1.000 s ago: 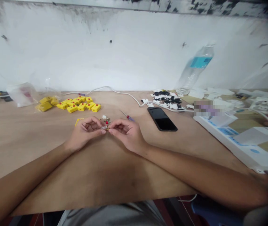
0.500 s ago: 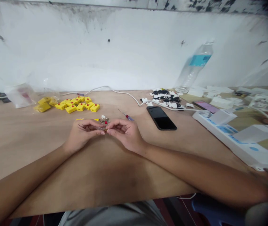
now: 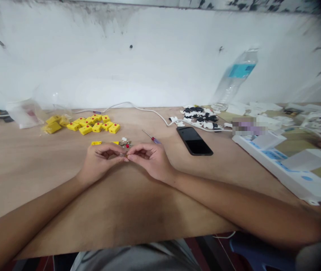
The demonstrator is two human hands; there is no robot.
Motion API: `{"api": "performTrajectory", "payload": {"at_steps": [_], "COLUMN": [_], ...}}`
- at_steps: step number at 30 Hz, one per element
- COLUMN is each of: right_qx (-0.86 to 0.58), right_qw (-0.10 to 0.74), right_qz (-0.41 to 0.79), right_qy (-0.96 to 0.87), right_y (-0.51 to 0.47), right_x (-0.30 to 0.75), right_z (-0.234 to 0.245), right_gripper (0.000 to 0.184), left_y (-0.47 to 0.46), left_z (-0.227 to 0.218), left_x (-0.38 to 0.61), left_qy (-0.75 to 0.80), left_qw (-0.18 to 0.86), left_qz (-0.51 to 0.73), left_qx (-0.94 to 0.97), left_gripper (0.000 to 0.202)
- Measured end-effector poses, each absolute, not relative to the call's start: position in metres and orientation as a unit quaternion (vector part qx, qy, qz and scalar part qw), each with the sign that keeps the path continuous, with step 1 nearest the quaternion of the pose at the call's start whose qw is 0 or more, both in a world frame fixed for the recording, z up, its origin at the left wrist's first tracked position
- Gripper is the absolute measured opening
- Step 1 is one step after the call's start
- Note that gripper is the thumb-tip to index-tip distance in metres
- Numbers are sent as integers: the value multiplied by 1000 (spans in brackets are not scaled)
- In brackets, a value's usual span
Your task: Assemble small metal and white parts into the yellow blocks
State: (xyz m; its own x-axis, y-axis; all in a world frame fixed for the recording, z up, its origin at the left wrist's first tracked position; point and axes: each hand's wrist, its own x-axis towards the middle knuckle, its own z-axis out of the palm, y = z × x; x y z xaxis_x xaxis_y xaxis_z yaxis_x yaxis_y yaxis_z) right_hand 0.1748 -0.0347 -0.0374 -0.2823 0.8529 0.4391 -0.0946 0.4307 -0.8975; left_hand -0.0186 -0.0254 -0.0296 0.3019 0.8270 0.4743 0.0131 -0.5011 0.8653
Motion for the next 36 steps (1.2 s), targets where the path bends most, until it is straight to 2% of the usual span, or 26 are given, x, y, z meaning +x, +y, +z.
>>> {"api": "performTrajectory", "payload": {"at_steps": [6,10,20,28,36], "right_qx": [-295,-293,-292,-285,-279], "right_qw": [543,548,549,553,556], "right_qz": [427,422,411,409,356], "right_qy": [-661,-660,-667,-668,-697], "right_y": [-31,-30,-31,-32,-33], "right_x": [176,177,177,177,177], "right_z": [-37,-37,-37,-38,-36], "right_gripper": [6,6,4,4,1], "left_y": [-26,-26,-25,-26,-25], "left_z": [-28,-27,-30,-28,-30], "left_x": [-19,-19,-17,-17,-16], "left_qy": [310,322,304,312,297], "left_qw": [415,405,478,496,507], "left_qz": [503,503,511,503,506], "left_qx": [692,693,647,635,631], "left_gripper": [20,18,30,32,32]}}
